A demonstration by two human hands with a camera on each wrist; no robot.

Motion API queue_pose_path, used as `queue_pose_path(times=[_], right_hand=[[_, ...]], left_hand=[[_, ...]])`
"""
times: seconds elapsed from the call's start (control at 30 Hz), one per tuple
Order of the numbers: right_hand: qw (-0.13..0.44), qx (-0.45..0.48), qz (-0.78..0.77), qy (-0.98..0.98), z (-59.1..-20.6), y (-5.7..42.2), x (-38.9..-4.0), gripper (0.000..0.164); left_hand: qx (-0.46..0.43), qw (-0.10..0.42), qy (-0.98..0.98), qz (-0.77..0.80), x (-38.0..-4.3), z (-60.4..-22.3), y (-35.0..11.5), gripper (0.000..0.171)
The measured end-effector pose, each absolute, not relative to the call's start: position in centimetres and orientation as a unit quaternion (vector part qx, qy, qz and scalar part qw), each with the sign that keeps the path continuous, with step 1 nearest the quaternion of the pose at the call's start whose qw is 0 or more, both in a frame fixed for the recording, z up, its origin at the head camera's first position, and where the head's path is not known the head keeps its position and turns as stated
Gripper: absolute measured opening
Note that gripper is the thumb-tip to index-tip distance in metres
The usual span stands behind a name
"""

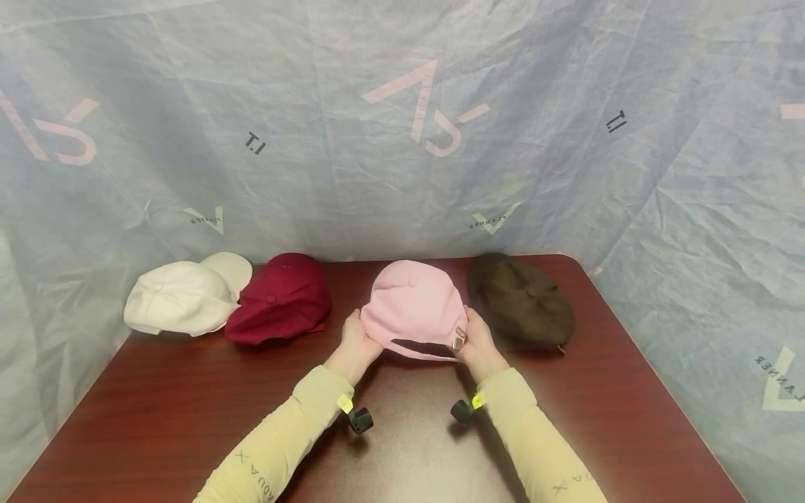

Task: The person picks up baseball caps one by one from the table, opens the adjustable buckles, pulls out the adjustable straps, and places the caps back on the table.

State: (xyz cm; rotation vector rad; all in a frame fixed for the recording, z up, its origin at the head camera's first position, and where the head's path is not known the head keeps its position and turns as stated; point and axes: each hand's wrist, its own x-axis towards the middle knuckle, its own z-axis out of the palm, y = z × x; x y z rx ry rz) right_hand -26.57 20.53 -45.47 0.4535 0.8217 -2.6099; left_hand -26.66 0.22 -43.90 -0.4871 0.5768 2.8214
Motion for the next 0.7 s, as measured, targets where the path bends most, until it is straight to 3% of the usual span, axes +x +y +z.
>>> queue_pose_path(times=[0.33,0.6,0.7], right_hand=[[0.223,0.169,-0.883,0.377,-46.0,20.9,-26.1,0.037],[0.177,0.130,-0.867,0.447,-46.0,21.5,-25.7,0.039],[0.139,0.105,-0.839,0.515,-46.0,21.5,-25.6,0.032]], left_hand=[[-0.165,0.117,0.290,0.935,-27.3,-45.2,0.0,0.040],[-0.168,0.146,0.351,0.909,-28.5,-46.3,-0.9,0.032],[-0.183,0.162,0.364,0.899,-28.9,-46.7,-1.1,0.033]])
